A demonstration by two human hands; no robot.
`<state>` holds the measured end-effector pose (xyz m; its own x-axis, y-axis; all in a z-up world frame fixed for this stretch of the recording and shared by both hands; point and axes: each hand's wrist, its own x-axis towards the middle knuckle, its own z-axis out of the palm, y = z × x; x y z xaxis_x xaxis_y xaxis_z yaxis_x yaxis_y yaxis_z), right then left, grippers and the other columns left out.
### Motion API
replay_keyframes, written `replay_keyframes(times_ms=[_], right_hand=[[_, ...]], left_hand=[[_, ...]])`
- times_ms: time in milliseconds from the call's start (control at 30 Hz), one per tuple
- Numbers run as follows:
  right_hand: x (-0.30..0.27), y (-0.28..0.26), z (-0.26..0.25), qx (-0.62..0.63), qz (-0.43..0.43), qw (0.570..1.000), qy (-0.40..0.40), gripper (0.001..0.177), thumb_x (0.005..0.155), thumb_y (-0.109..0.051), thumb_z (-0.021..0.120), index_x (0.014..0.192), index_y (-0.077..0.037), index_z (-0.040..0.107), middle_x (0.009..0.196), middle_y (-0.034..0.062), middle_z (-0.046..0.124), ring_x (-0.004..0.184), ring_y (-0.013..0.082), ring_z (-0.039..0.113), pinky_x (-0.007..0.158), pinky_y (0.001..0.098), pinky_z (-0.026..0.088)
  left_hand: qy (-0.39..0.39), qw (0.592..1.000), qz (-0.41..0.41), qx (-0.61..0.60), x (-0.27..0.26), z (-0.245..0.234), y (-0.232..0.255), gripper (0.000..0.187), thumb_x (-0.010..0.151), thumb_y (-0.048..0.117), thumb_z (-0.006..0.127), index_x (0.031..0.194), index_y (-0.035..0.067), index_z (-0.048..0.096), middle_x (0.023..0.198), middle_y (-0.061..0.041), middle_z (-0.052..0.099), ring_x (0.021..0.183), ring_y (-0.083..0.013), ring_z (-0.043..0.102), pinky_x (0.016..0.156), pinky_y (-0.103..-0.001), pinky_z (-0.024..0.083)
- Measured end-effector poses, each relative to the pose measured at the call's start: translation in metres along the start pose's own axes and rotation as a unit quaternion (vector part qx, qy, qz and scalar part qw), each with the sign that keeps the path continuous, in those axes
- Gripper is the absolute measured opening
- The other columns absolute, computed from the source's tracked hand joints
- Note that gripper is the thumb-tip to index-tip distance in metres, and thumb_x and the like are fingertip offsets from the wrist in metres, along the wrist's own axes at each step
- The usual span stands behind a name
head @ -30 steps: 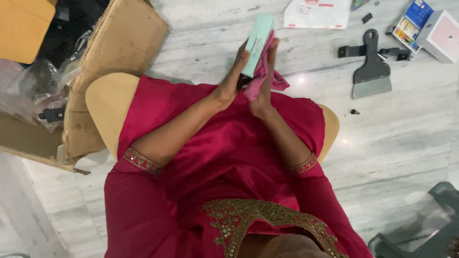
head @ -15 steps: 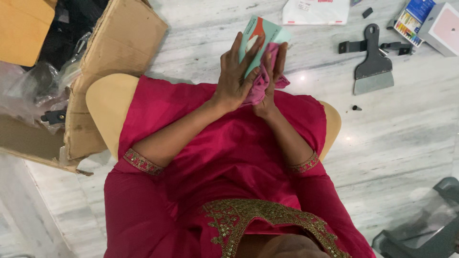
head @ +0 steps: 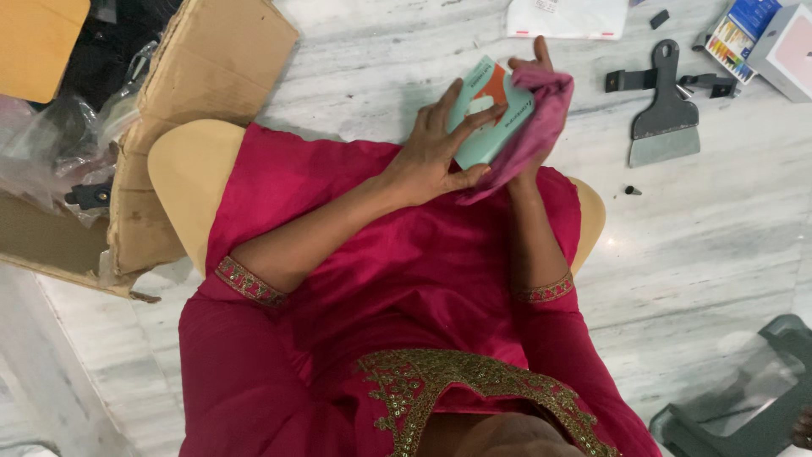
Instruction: The person sits cross-legged and wipes various items with a pink cloth. They handle a plastic-wrapped object, a small black plastic piece, a cardboard box, a small white box, a metal scraper, and a colorful plastic toy, wiping each one before placing it into a cardboard box.
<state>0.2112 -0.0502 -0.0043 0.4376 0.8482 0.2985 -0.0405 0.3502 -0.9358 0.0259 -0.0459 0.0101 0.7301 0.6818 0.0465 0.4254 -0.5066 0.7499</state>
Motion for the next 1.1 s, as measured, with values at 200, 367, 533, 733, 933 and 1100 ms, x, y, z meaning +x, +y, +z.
replay_keyframes(times_ms=[200,367,533,733,933,1100], right_hand=[[-0.022,-0.01,0.01,-0.109,-0.077,0.991,-0.016,0.035,0.101,-0.029,0.071,0.118,-0.003,0.056,0.124,0.0113,0.06,0.108,0.0252,0.06,0.1,0.042,0.051],[-0.02,-0.012,0.021,-0.163,-0.312,0.935,-0.039,0.021,0.094,-0.024,0.065,0.11,-0.011,0.063,0.111,0.005,0.063,0.109,0.0253,0.062,0.108,0.0417,0.049],[-0.012,-0.036,0.022,-0.218,-0.184,0.958,-0.036,0.026,0.101,-0.023,0.07,0.119,-0.01,0.058,0.123,0.0086,0.054,0.113,0.0254,0.058,0.104,0.035,0.05],[-0.012,-0.033,0.037,-0.077,-0.027,0.984,-0.156,0.032,0.101,-0.026,0.068,0.124,-0.01,0.053,0.128,0.0087,0.05,0.118,0.0258,0.055,0.105,0.0361,0.051],[-0.01,-0.032,0.041,-0.059,-0.022,0.986,-0.156,0.038,0.102,-0.029,0.067,0.129,-0.01,0.048,0.133,0.0087,0.046,0.122,0.0263,0.053,0.106,0.0372,0.051],[-0.007,-0.031,0.04,-0.055,-0.018,0.985,-0.16,0.043,0.102,-0.032,0.066,0.132,-0.01,0.044,0.137,0.0088,0.042,0.126,0.0267,0.051,0.107,0.0381,0.051]], left_hand=[[-0.012,0.955,-0.048,-0.292,0.0,0.006,0.007,0.105,0.094,0.077,0.052,0.167,0.009,0.019,0.168,-0.026,0.032,0.156,-0.042,0.028,0.126,-0.059,0.024],[-0.017,0.913,-0.106,-0.394,-0.004,-0.001,0.013,0.114,0.078,0.081,0.066,0.154,-0.001,0.043,0.15,-0.024,0.057,0.144,-0.0353,0.052,0.12,-0.045,0.042],[-0.018,0.921,-0.069,-0.382,-0.002,-0.019,0.024,0.111,0.079,0.079,0.066,0.156,0.003,0.042,0.145,-0.021,0.06,0.137,-0.0315,0.056,0.113,-0.044,0.046],[0.0,0.885,-0.024,-0.466,-0.001,-0.029,0.023,0.087,0.098,0.074,0.054,0.155,0.008,0.049,0.143,-0.017,0.063,0.133,-0.0268,0.059,0.114,-0.041,0.048],[0.189,0.879,-0.112,-0.423,0.005,-0.027,-0.011,0.074,0.109,0.067,0.04,0.161,0.014,0.04,0.149,-0.014,0.06,0.135,-0.0279,0.059,0.117,-0.043,0.048],[0.216,0.96,0.011,-0.179,0.009,-0.033,-0.008,0.064,0.114,0.054,0.047,0.161,0.021,0.018,0.161,-0.022,0.038,0.14,-0.0398,0.049,0.109,-0.051,0.053]])
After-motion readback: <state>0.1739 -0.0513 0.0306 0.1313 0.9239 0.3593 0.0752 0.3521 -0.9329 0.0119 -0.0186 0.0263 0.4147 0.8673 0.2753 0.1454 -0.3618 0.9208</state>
